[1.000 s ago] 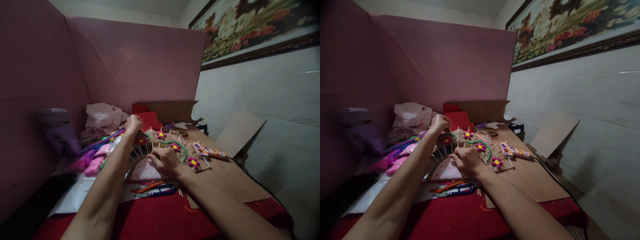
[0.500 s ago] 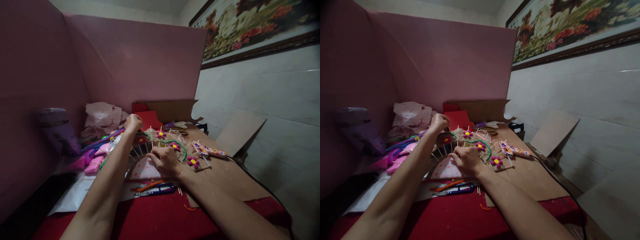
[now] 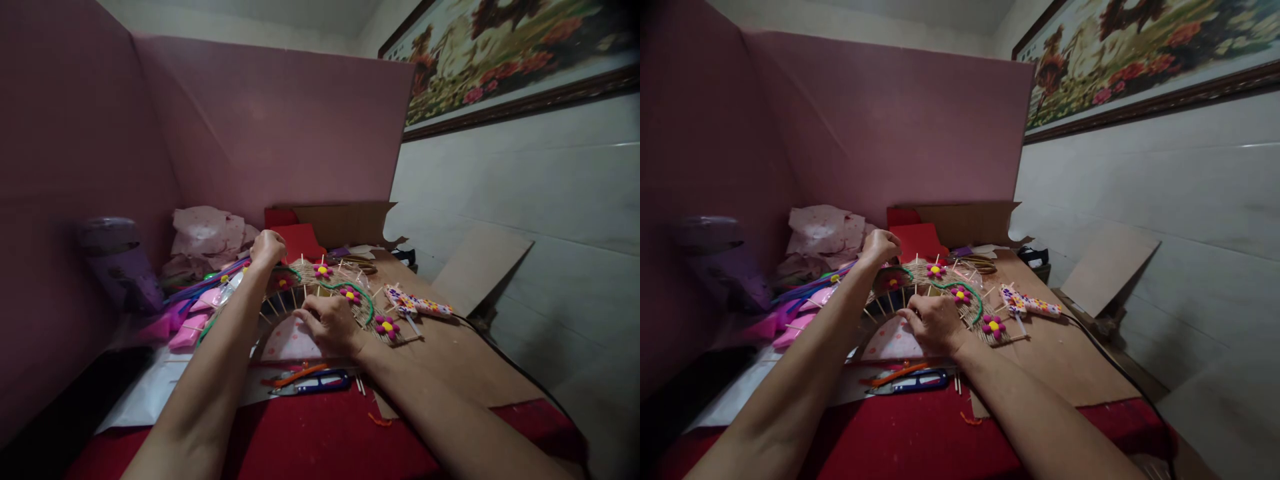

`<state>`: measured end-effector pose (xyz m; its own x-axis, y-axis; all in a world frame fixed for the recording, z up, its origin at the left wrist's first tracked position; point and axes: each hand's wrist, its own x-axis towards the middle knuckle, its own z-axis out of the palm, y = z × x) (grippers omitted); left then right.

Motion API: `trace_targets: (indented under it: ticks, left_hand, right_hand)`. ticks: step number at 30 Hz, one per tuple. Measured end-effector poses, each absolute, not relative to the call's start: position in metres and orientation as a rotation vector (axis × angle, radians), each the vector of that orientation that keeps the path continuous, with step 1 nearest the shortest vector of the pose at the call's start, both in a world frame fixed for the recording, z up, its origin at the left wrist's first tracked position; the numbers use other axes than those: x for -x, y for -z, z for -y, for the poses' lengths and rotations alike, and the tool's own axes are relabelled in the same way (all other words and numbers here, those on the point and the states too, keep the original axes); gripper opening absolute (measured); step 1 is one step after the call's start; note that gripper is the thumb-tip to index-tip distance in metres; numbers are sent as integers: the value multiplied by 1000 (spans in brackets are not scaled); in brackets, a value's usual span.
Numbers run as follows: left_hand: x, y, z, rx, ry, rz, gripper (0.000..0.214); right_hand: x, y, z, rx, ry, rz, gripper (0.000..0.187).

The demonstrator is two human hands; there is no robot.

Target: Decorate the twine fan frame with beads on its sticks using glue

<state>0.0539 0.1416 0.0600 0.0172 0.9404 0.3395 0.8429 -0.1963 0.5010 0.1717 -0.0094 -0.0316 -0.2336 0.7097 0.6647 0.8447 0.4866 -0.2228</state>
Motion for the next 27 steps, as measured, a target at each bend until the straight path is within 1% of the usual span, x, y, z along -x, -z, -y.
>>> trace_targets:
  ticks: [27]
  left_hand:
    - [-52, -59, -143, -2118, -909, -1892, 18]
  right_hand:
    - [-172, 32, 9, 1261, 235, 2016, 26]
